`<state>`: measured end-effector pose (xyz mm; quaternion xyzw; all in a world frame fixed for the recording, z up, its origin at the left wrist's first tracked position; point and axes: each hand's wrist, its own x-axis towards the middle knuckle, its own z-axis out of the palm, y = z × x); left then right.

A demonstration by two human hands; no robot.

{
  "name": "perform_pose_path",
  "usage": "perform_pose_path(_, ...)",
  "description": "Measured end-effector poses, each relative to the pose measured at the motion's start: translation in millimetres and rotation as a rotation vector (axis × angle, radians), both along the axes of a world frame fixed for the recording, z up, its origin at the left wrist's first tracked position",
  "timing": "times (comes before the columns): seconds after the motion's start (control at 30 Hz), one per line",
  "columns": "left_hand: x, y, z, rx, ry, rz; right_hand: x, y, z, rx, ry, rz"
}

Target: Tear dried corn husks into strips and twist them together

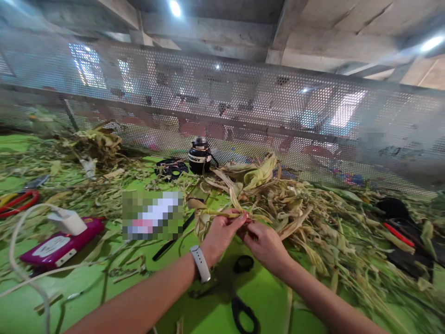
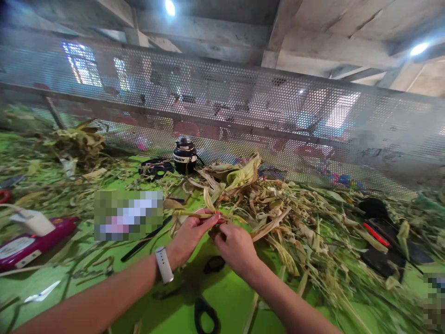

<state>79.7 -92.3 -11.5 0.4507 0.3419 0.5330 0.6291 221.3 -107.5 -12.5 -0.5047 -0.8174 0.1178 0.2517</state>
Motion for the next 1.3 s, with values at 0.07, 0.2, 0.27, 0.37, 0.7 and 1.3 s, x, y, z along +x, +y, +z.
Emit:
perform_pose_path(0.07, 1.0, -0.1, -1.3, -0.001, -0.009, 0.002, -1.8, 2.4, -4.2, -0.156, 0.224, 0.042)
perform_pose_path(0.2, 0.9, 0.4, -2.7, -0.015, 0.024, 0.029, -2.5, 2.2, 0.5, -0.386, 0.460, 0.137)
perform_pose_path(0.27, 0.5, 0.1, -3.0, -0.045, 0.041, 0.040, -2.3, 0.4, 5.3, -0.468, 0.497, 0.180)
perform_pose_path(0.37, 0.1, 0.7, -3.7, -0.061, 0.061, 0.043, -3.0, -1.8, 8.6, -0.507, 0.513, 0.211)
perform_pose_path(0.7, -6.1, 5.9, -3.5, -0.021, 0.190, -0.235, 23.5, 8.8, 40.3, -0.079, 0.411, -0.159)
perform_pose_path(1.3, -9.1, -1.7, 3.5, -0.155, 0.069, -0.338, 7.7, 10.4, 15.3, -0.302, 0.994, -0.085)
